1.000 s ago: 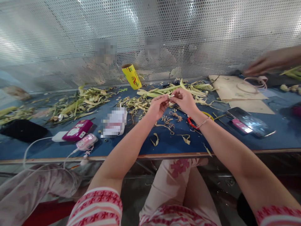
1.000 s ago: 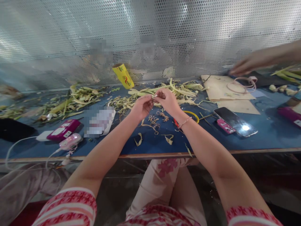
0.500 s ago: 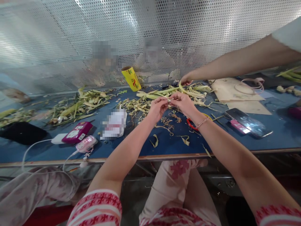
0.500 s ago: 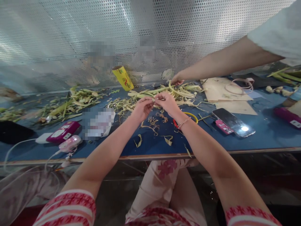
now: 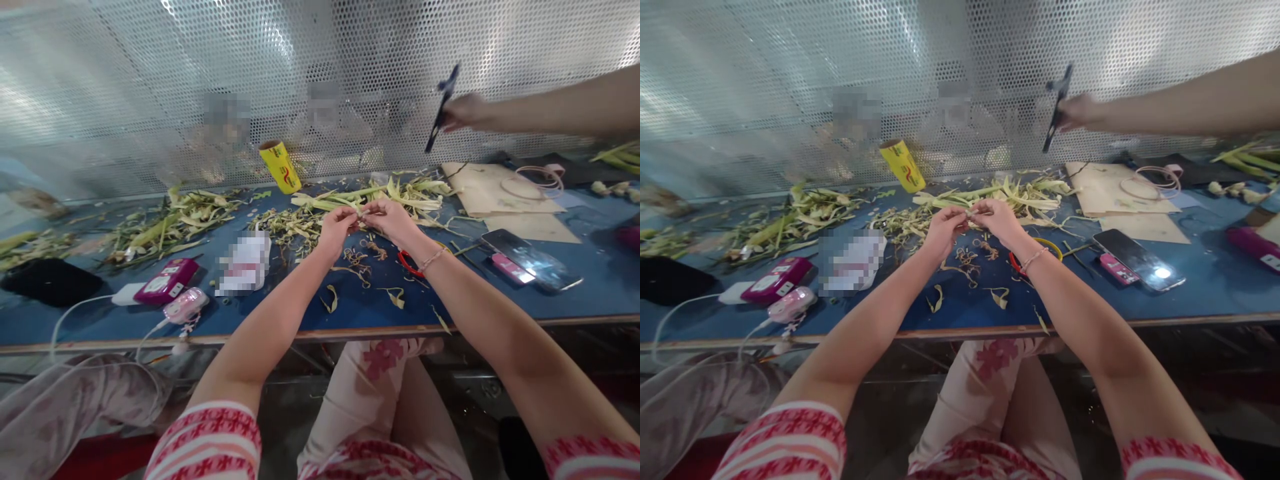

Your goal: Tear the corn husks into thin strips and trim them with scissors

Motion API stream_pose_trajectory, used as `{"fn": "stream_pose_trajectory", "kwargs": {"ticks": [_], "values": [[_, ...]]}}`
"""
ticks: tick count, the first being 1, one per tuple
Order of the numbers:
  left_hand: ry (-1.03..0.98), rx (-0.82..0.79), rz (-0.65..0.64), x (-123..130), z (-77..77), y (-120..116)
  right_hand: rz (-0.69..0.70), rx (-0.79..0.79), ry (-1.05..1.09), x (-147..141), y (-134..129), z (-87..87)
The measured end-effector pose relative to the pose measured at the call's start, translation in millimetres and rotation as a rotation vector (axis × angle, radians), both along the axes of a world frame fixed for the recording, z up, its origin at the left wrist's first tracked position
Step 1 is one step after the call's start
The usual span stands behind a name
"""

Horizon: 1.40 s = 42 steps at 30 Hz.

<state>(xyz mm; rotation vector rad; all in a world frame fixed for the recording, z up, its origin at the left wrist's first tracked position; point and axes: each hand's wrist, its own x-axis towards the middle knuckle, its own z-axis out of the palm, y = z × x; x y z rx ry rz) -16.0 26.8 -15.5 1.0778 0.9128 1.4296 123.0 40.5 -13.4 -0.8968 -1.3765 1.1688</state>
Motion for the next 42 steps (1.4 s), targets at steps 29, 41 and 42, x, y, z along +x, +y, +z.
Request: {"fn": "stream_pose_trajectory", "kwargs": {"ticks": [29,41,42], "values": [[-0.119,0.111,-0.057,-1,-0.9,1,-0.059,0.165,-0.043,1,0,3.3],[0.345,0.424,0.19,-3,6.8,-14,-0.037,0.14,0.016,-3,-6,7.4],[0.348,0.426,0.194,-3,7.3,-15,-0.04,0.139,0.013,-3,-6,7.3]]}}
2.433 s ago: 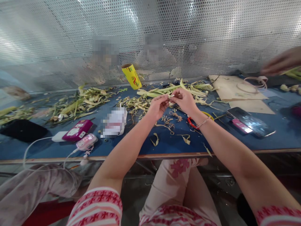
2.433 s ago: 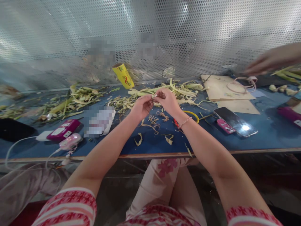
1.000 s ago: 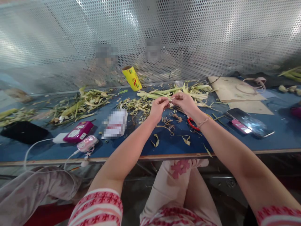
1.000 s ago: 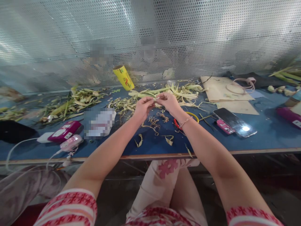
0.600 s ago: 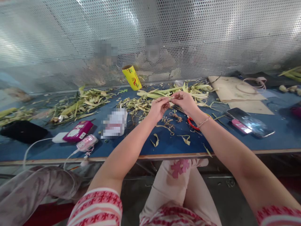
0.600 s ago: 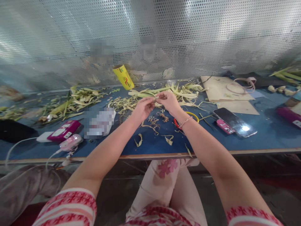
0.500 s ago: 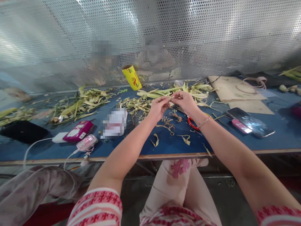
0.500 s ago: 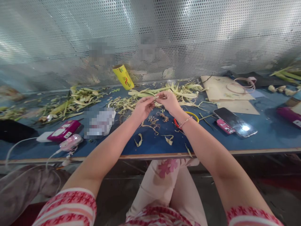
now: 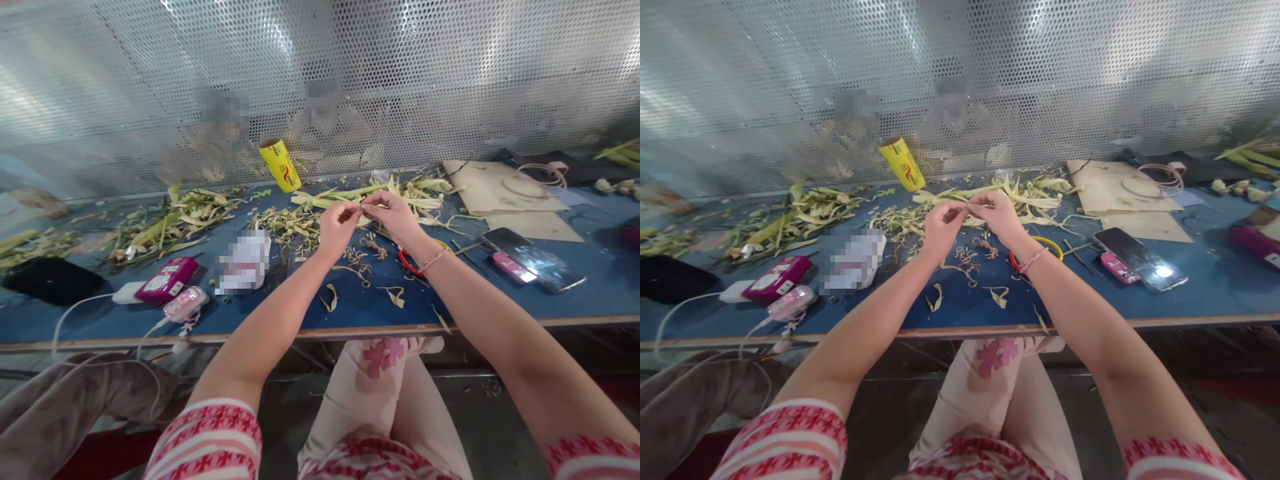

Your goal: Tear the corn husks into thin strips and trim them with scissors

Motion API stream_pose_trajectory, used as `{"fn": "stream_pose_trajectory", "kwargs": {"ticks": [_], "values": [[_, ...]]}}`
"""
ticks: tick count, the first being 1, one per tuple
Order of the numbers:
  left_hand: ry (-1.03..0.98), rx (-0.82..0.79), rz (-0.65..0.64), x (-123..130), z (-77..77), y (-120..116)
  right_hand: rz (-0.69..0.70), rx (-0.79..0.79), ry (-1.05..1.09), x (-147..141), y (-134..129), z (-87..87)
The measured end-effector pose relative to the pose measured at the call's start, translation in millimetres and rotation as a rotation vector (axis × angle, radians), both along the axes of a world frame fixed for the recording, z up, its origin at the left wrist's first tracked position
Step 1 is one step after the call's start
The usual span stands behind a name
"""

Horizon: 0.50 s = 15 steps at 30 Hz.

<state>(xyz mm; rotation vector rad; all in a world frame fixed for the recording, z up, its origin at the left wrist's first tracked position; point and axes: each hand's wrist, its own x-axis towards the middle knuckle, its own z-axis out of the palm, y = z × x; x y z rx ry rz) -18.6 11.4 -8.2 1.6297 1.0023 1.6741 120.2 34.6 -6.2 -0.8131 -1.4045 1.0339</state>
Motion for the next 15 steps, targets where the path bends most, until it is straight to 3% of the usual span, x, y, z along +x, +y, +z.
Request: {"fn": "stream_pose_trajectory", "kwargs": {"ticks": [8,15], "values": [[0.041,0.023,-0.007,-0.3,-2.6,2.7,0.018,-0.05,0.076,-0.3,0.8,-1.3],[-0.032,-0.061,-0.024,0.6,-1.3,1.8,-0.014,-0.006,0.026,0.0,0.4,-1.4]]}}
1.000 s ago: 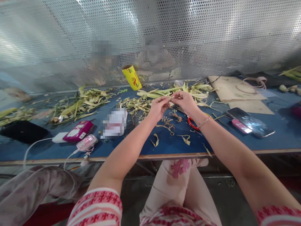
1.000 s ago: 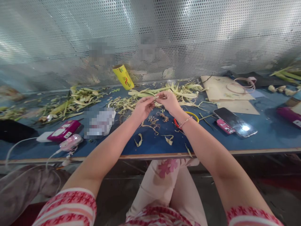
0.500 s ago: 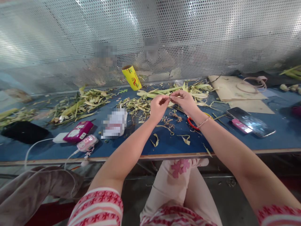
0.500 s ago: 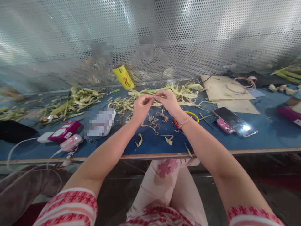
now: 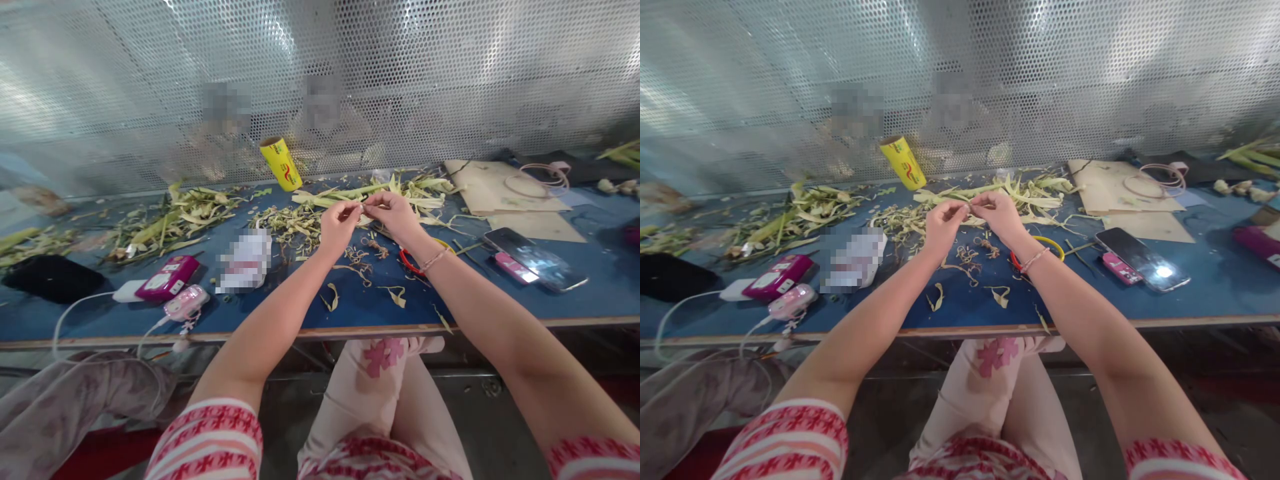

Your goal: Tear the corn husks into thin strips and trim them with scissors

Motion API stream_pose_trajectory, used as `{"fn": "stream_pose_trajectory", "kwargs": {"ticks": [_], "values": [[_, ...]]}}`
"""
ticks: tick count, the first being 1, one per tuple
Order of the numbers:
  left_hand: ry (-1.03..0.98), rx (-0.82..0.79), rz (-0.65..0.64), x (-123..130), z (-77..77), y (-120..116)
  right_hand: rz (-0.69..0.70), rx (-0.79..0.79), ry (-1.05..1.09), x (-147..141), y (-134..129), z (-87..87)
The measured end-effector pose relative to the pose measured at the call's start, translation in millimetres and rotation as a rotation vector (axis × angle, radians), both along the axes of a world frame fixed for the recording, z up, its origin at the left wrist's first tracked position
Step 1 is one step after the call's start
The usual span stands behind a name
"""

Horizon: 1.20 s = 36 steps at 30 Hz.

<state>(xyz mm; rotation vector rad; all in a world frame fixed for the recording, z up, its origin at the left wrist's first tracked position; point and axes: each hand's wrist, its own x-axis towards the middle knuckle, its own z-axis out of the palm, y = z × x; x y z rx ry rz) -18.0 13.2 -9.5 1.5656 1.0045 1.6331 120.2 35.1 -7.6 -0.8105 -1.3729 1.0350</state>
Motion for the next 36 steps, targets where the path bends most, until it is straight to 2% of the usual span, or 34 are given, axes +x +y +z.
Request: {"fn": "stream_pose_trajectory", "kwargs": {"ticks": [5,10,21,30,36], "values": [[0.026,0.001,0.047,0,2.2,-1,-0.036,0.057,-0.093,0,1,-1.1],[0.027,-0.037,0.023,1,1.5,1,-0.04,0.065,-0.137,1,1,1.1],[-0.181,-0.151,-0.089,5,-14.9,16,0.0,0.041,-0.092,0,-6,6.6],[-0.364,-0.265,-0.142,11,-8.7,11,-0.016,0.029,-0.1,1,-2,4.4],[-0.362,-0.289,-0.193,9,-7.6,10,-0.034,0.015,-0.087,1,-4,6.0]]}}
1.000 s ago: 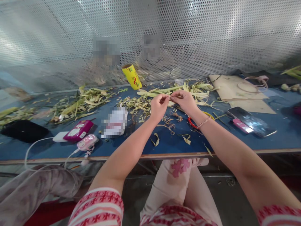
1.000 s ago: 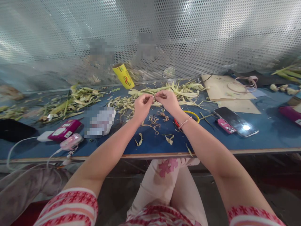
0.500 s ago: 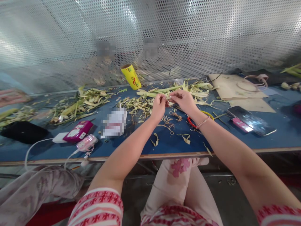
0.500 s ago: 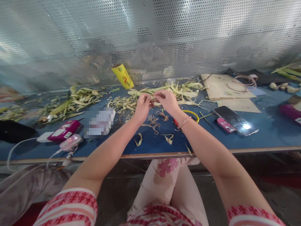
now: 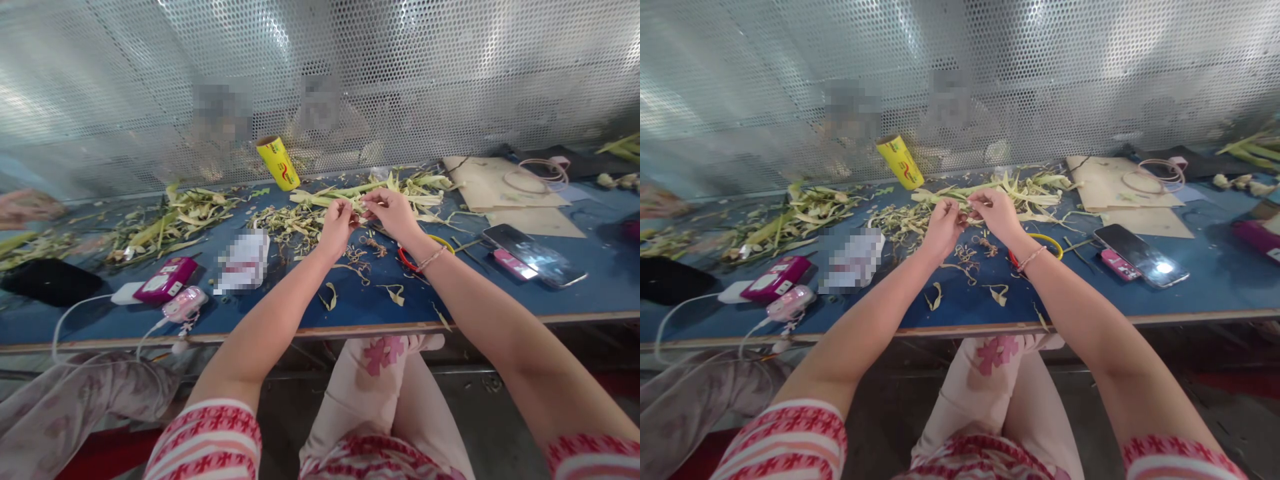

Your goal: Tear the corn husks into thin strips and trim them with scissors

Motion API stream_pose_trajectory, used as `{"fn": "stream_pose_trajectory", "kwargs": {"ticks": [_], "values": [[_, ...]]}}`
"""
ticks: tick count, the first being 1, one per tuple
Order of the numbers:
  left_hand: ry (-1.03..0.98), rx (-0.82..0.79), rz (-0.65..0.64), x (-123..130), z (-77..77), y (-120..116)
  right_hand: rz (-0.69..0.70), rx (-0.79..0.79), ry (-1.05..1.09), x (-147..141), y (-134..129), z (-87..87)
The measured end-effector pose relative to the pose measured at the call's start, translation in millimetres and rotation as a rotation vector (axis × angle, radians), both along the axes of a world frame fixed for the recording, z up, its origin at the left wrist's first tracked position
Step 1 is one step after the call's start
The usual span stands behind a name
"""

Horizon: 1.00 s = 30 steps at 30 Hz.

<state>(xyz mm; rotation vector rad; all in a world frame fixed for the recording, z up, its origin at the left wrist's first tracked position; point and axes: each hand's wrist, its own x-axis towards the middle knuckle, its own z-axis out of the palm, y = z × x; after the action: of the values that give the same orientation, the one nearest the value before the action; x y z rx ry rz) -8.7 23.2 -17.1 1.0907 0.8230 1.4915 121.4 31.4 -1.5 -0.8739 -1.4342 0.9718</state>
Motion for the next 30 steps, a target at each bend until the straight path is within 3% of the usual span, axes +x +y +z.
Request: {"fn": "stream_pose_trajectory", "kwargs": {"ticks": [6,17,30], "values": [[0.05,0.04,-0.008,0,-1.5,-1,-0.026,-0.007,0.014,0,0,1.6],[-0.22,-0.223,-0.151,3,11.5,-10,-0.052,-0.045,0.032,1,2,2.3],[-0.268,-0.258,-0.096,2,13.8,-10,-0.033,0.044,-0.188,1,9,-5.2]]}}
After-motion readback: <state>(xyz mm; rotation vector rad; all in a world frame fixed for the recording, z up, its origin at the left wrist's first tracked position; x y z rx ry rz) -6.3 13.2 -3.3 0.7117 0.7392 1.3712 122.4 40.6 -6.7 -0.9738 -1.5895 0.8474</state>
